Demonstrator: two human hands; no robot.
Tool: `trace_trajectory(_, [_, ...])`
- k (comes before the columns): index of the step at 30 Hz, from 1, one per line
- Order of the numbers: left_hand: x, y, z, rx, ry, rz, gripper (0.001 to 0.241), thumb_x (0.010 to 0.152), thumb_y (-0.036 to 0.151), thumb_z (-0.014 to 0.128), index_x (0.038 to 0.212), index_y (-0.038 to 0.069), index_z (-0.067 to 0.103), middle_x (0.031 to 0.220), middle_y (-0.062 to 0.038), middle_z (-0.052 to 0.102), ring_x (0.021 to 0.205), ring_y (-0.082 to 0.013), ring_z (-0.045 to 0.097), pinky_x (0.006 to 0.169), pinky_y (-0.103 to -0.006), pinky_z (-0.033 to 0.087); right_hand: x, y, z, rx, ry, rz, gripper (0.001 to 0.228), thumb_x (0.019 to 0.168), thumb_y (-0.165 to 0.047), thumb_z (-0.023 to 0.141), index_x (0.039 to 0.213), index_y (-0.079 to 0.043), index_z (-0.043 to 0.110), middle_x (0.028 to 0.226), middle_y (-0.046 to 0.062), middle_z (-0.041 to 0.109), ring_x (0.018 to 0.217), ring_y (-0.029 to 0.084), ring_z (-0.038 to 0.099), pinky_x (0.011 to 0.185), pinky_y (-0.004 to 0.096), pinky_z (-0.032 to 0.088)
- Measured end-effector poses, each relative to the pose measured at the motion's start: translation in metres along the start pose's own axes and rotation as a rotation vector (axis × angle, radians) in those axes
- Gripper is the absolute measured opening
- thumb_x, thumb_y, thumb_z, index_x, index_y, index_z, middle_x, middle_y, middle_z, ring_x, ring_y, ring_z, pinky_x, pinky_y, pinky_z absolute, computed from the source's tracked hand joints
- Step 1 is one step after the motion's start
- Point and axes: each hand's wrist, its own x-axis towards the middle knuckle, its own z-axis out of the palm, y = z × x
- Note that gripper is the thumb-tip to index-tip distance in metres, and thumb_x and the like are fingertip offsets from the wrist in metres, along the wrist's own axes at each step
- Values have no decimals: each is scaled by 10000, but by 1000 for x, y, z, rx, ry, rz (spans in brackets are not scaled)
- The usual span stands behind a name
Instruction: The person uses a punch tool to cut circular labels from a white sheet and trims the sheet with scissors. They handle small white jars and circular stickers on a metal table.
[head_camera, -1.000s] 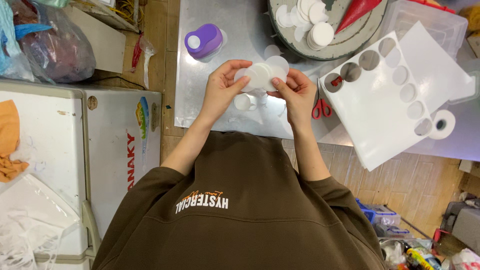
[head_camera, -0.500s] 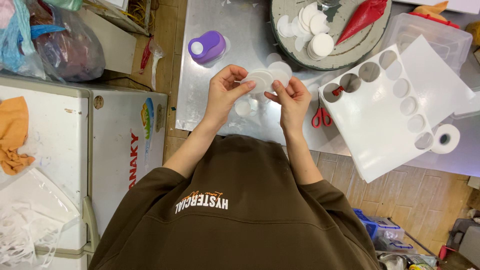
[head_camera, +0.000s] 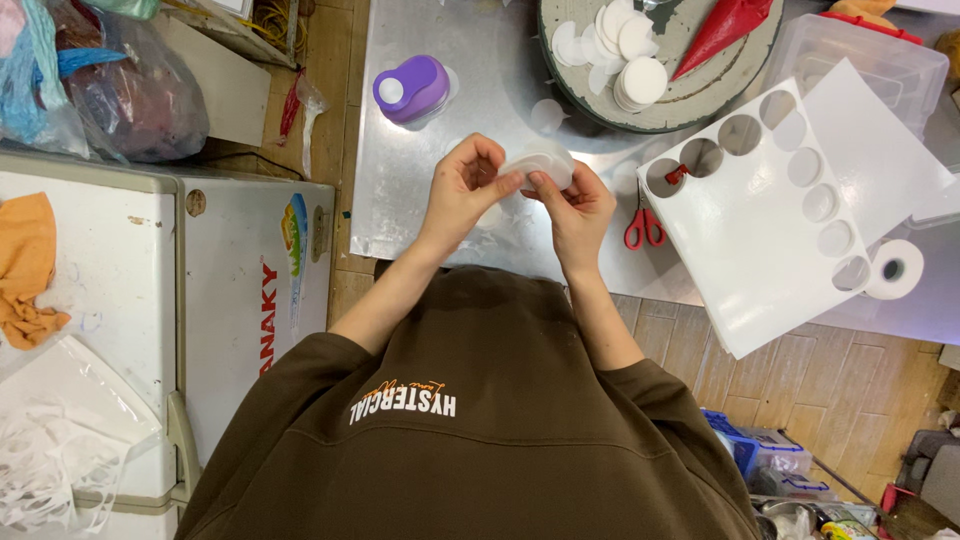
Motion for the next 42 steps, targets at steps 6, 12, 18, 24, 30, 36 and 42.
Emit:
trace_trajectory(6, [4, 24, -20, 56, -208, -60, 187, 1009, 232, 712, 1079, 61, 683, 1005, 31, 682, 915, -43, 610, 815, -227, 493, -4, -19, -5, -334, -73, -139, 199, 969, -2, 775, 1150, 53, 716, 979, 82, 754, 864, 111, 721, 758, 221, 577])
trace_trajectory(12, [13, 36, -23, 121, -258, -189, 195, 1007, 246, 710, 985, 55, 740, 864, 36, 687, 808, -51, 575, 751, -216, 464, -6, -22, -9, -326, -123, -137, 206, 965, 4, 774, 1156, 52, 717, 1009, 89, 760, 889, 115, 720, 784, 231, 585])
trace_trajectory(18, [6, 54, -12, 432, -188, 40, 131, 949, 136, 750, 1040, 50, 710, 953, 1, 732, 819, -71, 681, 736, -225, 549, -5, -15, -18, -186, -108, -45, 218, 972, 23, 740, 1180, 67, 690, 1032, 115, 758, 918, 156, 743, 823, 278, 623])
trace_trajectory(24, [0, 69, 5, 644, -86, 166, 253, 912, 53, 743, 1150, 61, 656, 984, -36, 719, 794, -112, 717, 712, -265, 591, -9, -14, -17, -61, -123, 19, 310, 985, 7, 724, 1273, 68, 627, 1077, 136, 742, 957, 179, 737, 843, 348, 659])
trace_trajectory(30, [-7, 65, 11, 795, 53, 264, 365, 883, -5, 683, 1230, 68, 599, 943, -56, 650, 745, -122, 690, 680, -270, 577, -11, -5, -13, -24, -105, 80, 323, 1000, 0, 699, 1300, 65, 600, 1113, 139, 739, 981, 183, 735, 838, 377, 675])
trace_trajectory(36, [8, 16, -52, 757, 72, 70, 430, 855, -5, 644, 1271, 104, 656, 979, -106, 680, 765, -191, 663, 645, -321, 570, -7, 5, -37, 55, 60, 190, 285, 984, -27, 696, 1256, 24, 628, 1085, 125, 762, 923, 180, 757, 762, 339, 664])
trace_trajectory(42, [-6, -66, -145, 1168, 78, -68, 371, 833, 27, 705, 1194, 108, 674, 1007, -159, 695, 892, -337, 690, 793, -433, 550, -10, 17, -62, 35, 146, 230, 268, 962, -28, 718, 1218, 2, 640, 1082, 110, 760, 892, 154, 750, 722, 322, 656])
